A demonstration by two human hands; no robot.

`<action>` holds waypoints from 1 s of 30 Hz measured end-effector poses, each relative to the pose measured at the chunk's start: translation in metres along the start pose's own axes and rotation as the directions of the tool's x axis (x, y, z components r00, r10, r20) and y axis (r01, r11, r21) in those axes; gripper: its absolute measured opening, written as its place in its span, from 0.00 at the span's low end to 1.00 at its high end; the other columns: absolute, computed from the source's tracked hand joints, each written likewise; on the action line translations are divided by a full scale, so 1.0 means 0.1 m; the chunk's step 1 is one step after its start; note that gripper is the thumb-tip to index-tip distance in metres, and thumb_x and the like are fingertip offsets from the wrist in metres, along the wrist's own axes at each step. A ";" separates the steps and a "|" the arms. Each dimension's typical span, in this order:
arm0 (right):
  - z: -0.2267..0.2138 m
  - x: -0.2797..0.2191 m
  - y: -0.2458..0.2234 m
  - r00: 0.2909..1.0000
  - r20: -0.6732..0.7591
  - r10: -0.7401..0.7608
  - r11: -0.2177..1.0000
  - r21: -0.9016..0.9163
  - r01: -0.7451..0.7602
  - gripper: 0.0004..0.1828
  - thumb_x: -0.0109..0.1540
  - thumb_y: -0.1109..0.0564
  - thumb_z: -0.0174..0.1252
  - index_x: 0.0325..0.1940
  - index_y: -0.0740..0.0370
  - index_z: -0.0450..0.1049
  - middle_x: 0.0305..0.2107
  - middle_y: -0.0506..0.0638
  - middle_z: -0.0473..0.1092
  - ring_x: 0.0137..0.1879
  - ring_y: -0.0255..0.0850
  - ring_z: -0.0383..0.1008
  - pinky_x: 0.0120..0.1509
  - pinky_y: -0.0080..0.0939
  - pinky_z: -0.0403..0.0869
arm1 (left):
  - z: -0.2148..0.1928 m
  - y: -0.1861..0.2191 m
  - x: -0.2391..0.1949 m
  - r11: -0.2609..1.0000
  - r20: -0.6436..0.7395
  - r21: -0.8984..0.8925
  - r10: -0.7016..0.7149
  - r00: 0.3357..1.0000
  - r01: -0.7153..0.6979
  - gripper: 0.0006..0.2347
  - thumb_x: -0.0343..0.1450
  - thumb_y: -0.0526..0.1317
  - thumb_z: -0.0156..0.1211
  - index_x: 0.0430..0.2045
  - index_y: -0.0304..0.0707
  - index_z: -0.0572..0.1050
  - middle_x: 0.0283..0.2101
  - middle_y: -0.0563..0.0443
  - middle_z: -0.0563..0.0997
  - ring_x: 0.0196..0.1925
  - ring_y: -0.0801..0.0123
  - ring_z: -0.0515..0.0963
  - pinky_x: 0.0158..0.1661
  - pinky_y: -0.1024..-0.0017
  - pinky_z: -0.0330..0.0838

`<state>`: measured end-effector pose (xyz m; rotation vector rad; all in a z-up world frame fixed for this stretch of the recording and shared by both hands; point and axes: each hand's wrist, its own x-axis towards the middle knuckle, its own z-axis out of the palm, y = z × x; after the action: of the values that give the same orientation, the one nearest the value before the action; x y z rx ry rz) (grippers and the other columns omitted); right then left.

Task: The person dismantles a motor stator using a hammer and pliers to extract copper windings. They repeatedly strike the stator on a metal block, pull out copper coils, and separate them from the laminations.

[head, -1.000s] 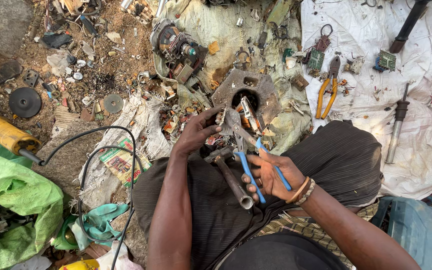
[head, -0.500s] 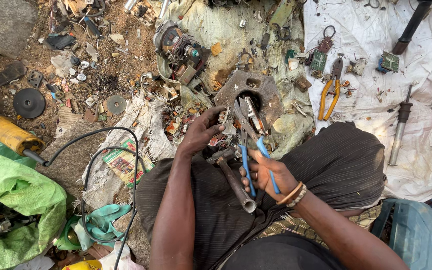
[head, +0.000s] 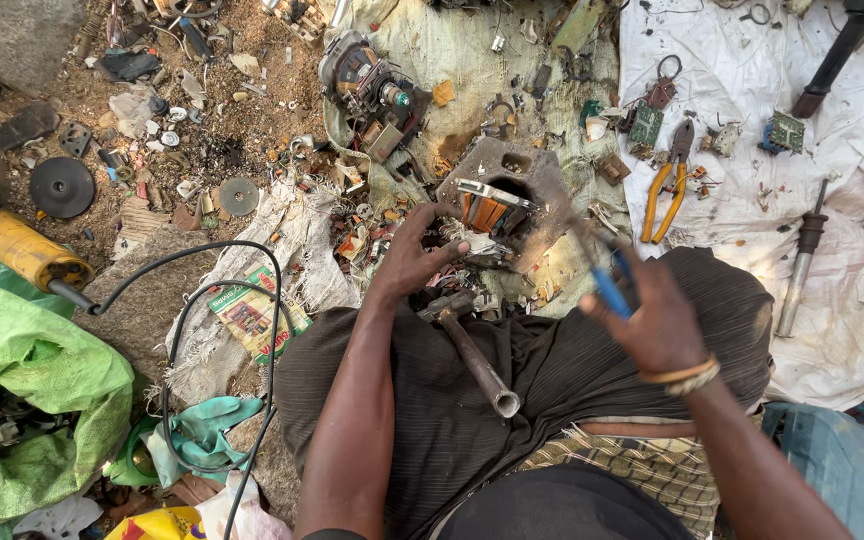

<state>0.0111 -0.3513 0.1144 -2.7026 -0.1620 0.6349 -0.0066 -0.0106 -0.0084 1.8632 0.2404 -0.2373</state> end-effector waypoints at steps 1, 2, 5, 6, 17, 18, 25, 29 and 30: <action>-0.11 0.11 0.06 0.994 -0.094 -0.046 0.997 -0.065 0.040 0.53 0.54 0.23 0.57 0.76 0.51 0.61 0.45 0.59 0.69 0.50 0.56 0.72 0.54 0.64 0.74 | 0.00 0.01 -0.02 1.000 0.018 0.015 -0.014 1.000 0.014 0.30 0.58 0.61 0.72 0.53 0.56 0.73 0.67 0.43 0.70 0.71 0.45 0.66 0.64 0.35 0.59; -0.22 0.29 0.11 0.975 -0.195 -0.102 0.987 -0.139 0.075 0.54 0.55 0.23 0.61 0.75 0.55 0.60 0.48 0.62 0.70 0.57 0.61 0.71 0.58 0.69 0.70 | -0.01 0.05 0.04 0.999 0.024 0.023 0.030 0.999 -0.031 0.30 0.58 0.59 0.73 0.52 0.56 0.73 0.67 0.44 0.71 0.71 0.46 0.67 0.65 0.37 0.61; -0.39 0.75 0.20 0.974 -0.155 0.164 0.948 -0.250 -0.199 0.54 0.56 0.24 0.63 0.79 0.50 0.58 0.52 0.70 0.68 0.59 0.66 0.71 0.64 0.67 0.70 | -0.02 0.12 0.04 0.991 0.044 0.050 0.118 0.992 -0.120 0.28 0.58 0.55 0.76 0.51 0.56 0.73 0.66 0.46 0.72 0.70 0.48 0.69 0.66 0.42 0.64; -0.40 0.85 0.19 0.978 -0.143 0.152 0.935 -0.300 -0.190 0.55 0.56 0.24 0.64 0.78 0.52 0.57 0.53 0.71 0.67 0.60 0.66 0.69 0.65 0.67 0.69 | -0.02 0.13 -0.01 0.990 0.048 0.065 0.119 0.992 -0.122 0.27 0.58 0.53 0.77 0.51 0.55 0.73 0.65 0.47 0.73 0.70 0.49 0.70 0.66 0.43 0.64; 0.46 1.27 -1.34 0.925 0.156 -0.346 0.904 -0.209 0.373 0.43 0.64 0.27 0.48 0.73 0.58 0.59 0.43 0.60 0.72 0.45 0.51 0.75 0.48 0.56 0.77 | -0.10 0.46 -0.23 0.944 -0.075 0.241 0.249 0.966 -0.224 0.20 0.59 0.46 0.76 0.45 0.50 0.82 0.63 0.45 0.72 0.65 0.51 0.71 0.62 0.55 0.70; 0.49 1.30 -1.39 0.940 0.147 -0.309 0.911 -0.237 0.336 0.38 0.67 0.27 0.46 0.66 0.58 0.65 0.38 0.57 0.72 0.40 0.48 0.75 0.44 0.53 0.76 | -0.12 0.46 -0.28 0.956 -0.077 0.238 0.194 0.978 -0.171 0.22 0.56 0.46 0.78 0.44 0.48 0.82 0.62 0.44 0.71 0.65 0.50 0.70 0.62 0.54 0.69; 0.57 1.26 -1.21 0.981 -0.025 -0.194 0.981 0.014 0.194 0.33 0.67 0.29 0.43 0.56 0.57 0.74 0.18 0.48 0.70 0.22 0.38 0.71 0.26 0.47 0.72 | -0.02 0.41 -0.34 1.000 -0.134 -0.013 0.011 0.991 -0.013 0.11 0.71 0.46 0.68 0.43 0.44 0.80 0.60 0.42 0.78 0.66 0.53 0.76 0.64 0.47 0.69; 0.59 1.27 -0.99 0.960 -0.121 -0.254 0.960 0.093 0.266 0.34 0.69 0.31 0.44 0.57 0.61 0.75 0.17 0.55 0.70 0.21 0.45 0.73 0.32 0.53 0.70 | 0.06 0.39 -0.24 0.987 -0.117 -0.115 -0.124 0.985 0.110 0.26 0.70 0.39 0.61 0.66 0.52 0.64 0.65 0.36 0.71 0.61 0.49 0.75 0.56 0.46 0.71; 0.63 1.27 -0.97 0.950 -0.166 -0.264 0.953 0.105 0.284 0.34 0.69 0.31 0.45 0.57 0.63 0.74 0.18 0.55 0.70 0.22 0.45 0.73 0.33 0.53 0.71 | 0.06 0.34 -0.24 0.960 -0.083 -0.200 -0.218 0.972 0.198 0.28 0.70 0.37 0.58 0.68 0.54 0.62 0.63 0.36 0.74 0.56 0.50 0.81 0.55 0.50 0.75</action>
<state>0.0928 -0.2170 0.0457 -2.5276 -0.4347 0.3448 -0.0197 -0.0277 0.0277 1.6614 0.5159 -0.2525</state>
